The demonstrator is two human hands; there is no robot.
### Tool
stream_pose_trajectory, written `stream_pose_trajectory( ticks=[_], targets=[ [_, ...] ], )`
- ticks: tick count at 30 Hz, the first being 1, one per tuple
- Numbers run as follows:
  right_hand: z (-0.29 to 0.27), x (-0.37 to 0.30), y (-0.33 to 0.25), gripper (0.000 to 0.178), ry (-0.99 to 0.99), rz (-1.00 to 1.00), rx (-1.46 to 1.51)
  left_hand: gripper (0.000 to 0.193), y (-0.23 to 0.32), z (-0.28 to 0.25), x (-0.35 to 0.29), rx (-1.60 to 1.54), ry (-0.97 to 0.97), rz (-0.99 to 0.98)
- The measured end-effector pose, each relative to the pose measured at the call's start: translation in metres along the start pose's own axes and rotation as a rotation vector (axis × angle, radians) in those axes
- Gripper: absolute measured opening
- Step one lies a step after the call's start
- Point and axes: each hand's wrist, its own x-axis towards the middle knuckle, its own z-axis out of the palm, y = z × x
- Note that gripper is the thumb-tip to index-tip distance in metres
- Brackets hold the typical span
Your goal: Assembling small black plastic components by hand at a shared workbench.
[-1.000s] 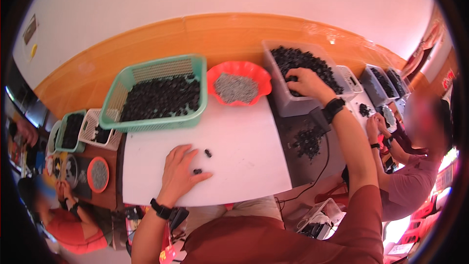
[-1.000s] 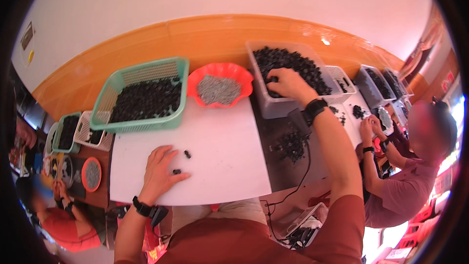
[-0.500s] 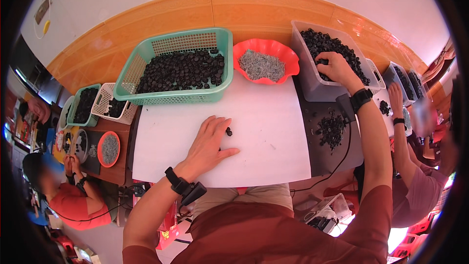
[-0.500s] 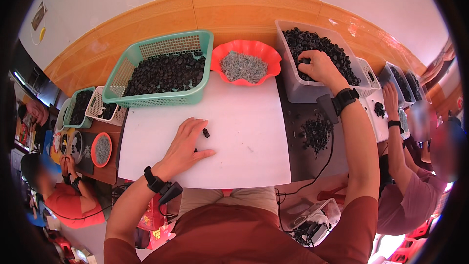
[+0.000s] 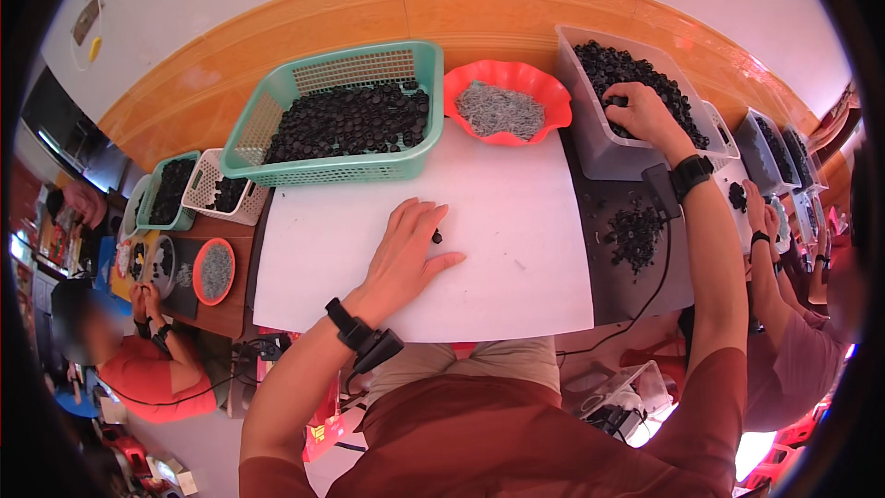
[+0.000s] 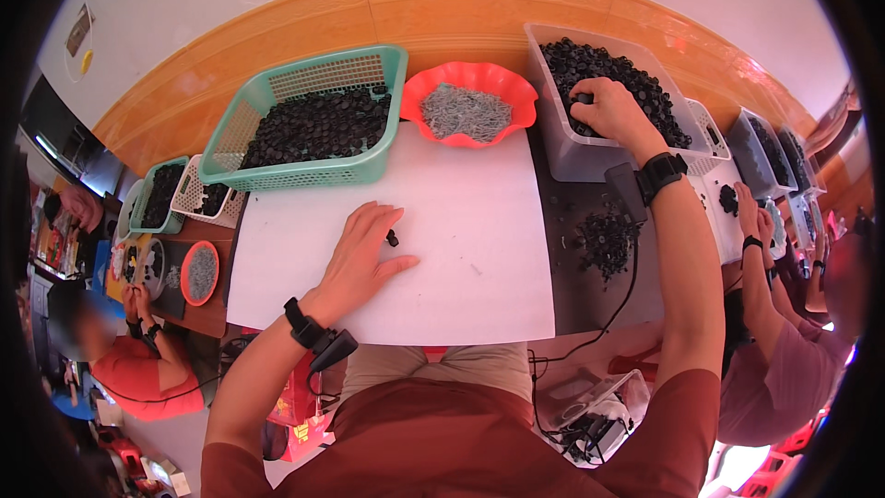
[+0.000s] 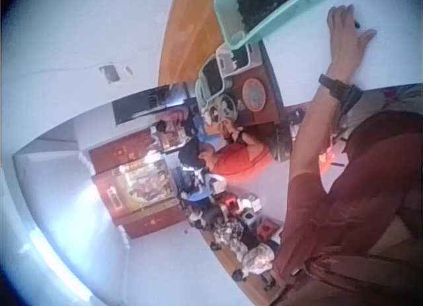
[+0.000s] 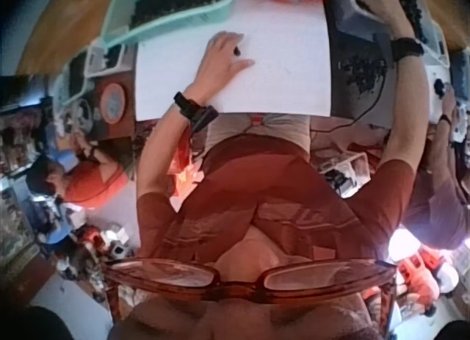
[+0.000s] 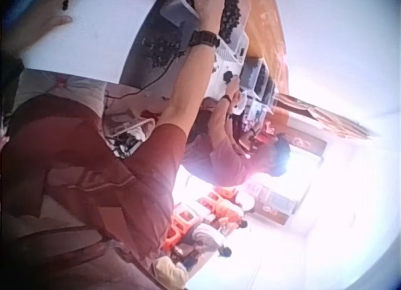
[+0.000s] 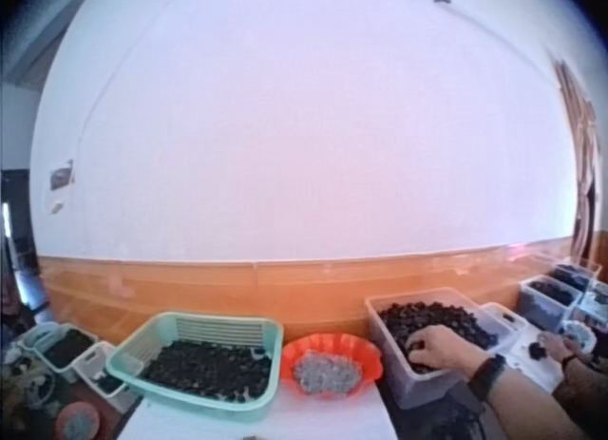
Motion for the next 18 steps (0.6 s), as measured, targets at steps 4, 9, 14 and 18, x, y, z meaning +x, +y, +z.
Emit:
stream_pose_trajectory(
  ticks=[4, 9, 14, 18],
  targets=[
    [-0.002, -0.001, -0.010, 0.034, -0.002, -0.009, 0.004, 0.060, -0.006, 0.016, 0.015, 0.030, 0.044, -0.014],
    [0.001, -0.002, 0.000, 0.033, 0.042, -0.077, 0.007, 0.045, -0.006, 0.024, 0.032, -0.026, 0.085, -0.098],
    [-0.001, -0.001, -0.005, 0.036, -0.009, 0.005, -0.026, 0.057, 0.005, -0.012, 0.006, 0.004, 0.066, -0.203],
    [0.002, 0.002, 0.004, 0.034, 0.030, -0.029, -0.007, 0.072, 0.027, -0.051, -0.005, -0.091, -0.170, -0.431]
  ],
)
